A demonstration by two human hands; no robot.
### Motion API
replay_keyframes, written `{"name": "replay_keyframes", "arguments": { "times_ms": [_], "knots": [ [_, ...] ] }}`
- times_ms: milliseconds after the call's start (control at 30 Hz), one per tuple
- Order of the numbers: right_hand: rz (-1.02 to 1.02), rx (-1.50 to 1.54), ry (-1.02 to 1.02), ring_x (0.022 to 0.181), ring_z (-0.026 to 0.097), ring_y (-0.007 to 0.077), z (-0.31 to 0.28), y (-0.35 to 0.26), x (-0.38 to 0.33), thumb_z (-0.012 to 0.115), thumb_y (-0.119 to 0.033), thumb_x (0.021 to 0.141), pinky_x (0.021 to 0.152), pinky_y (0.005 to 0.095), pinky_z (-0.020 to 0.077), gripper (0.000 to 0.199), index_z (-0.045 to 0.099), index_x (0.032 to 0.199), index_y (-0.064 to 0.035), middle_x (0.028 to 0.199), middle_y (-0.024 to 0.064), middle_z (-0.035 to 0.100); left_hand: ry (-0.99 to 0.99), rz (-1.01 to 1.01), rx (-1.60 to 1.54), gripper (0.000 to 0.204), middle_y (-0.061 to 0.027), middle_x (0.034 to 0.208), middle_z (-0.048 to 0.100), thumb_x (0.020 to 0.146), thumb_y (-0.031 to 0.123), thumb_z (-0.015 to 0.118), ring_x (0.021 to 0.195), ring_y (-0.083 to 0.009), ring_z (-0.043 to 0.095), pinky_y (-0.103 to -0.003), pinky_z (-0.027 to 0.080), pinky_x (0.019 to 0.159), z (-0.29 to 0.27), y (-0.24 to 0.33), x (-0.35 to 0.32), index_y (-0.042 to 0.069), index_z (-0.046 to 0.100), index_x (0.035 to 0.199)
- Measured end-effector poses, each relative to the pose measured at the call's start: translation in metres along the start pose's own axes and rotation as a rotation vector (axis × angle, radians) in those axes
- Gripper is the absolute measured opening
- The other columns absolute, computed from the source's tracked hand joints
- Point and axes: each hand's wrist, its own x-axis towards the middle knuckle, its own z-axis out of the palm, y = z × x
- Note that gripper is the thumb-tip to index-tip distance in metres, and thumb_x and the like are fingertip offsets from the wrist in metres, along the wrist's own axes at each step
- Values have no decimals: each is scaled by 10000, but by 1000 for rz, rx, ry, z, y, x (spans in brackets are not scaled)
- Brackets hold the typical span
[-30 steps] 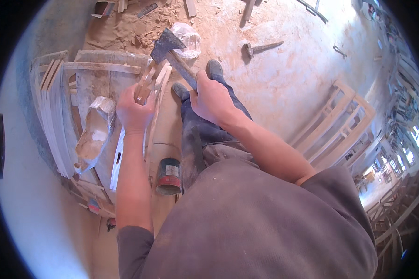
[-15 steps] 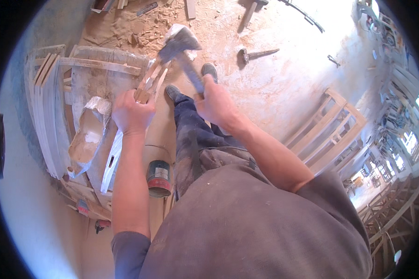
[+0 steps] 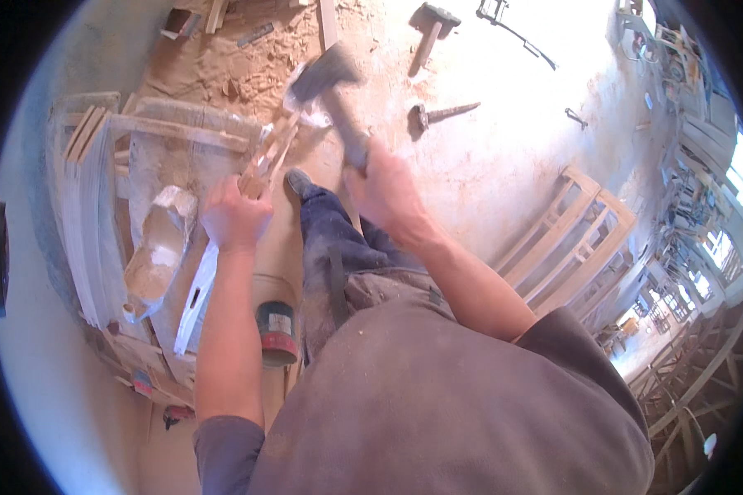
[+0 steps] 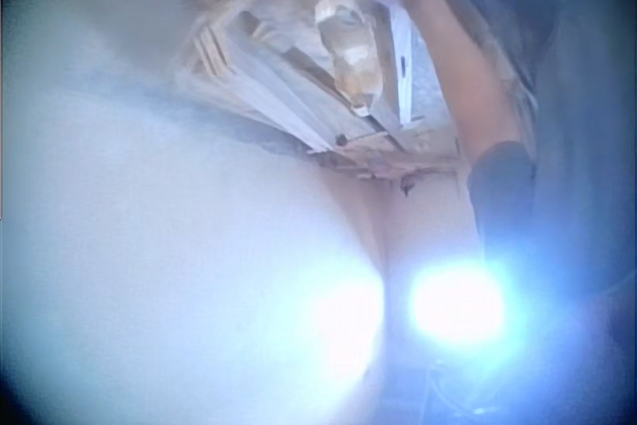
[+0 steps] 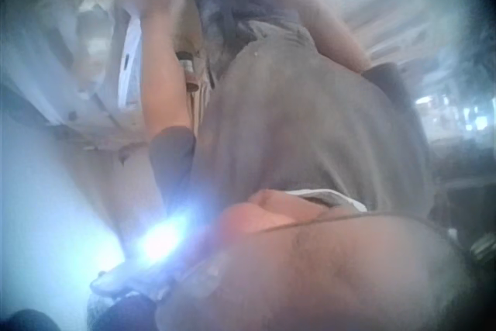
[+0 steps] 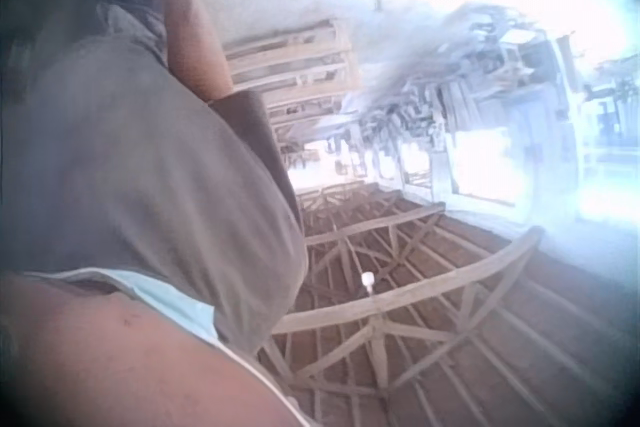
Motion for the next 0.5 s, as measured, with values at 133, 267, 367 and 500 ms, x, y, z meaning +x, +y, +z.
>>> {"name": "replay_keyframes", "arguments": {
  "times_ms": [133,267,367,500],
  "knots": [
    [85,-209,-96,925,685,502,25,9,-3,668,-180,945,838,557,527,351,555,1186,48,928,314,692,-22,3,6,259,-104,829,672,688,245,800,841,-333,682,-471,592,669,0,1,-4,88,606,760],
    [70,-83,-97,968,679,517,8,-2,-12,647,-169,942,848,547,520,329,554,1172,47,964,337,694,54,31,-5,263,-107,825,667,693,243,800,836,-344,677,-469,588,679,8,-5,-2,81,609,774],
    [22,-117,-55,942,699,483,28,18,-2,666,-164,933,834,516,533,328,563,1152,57,957,316,706,0,26,5,281,-122,848,683,693,251,809,855,-350,681,-473,588,708,6,-5,-5,69,624,801],
    [-20,-10,-104,698,715,257,16,27,-8,676,-134,927,631,408,564,250,586,1084,39,830,170,714,-39,9,-6,320,-137,853,693,714,298,861,857,-366,697,-483,575,739,0,-3,-4,69,656,803]
  ]
}}
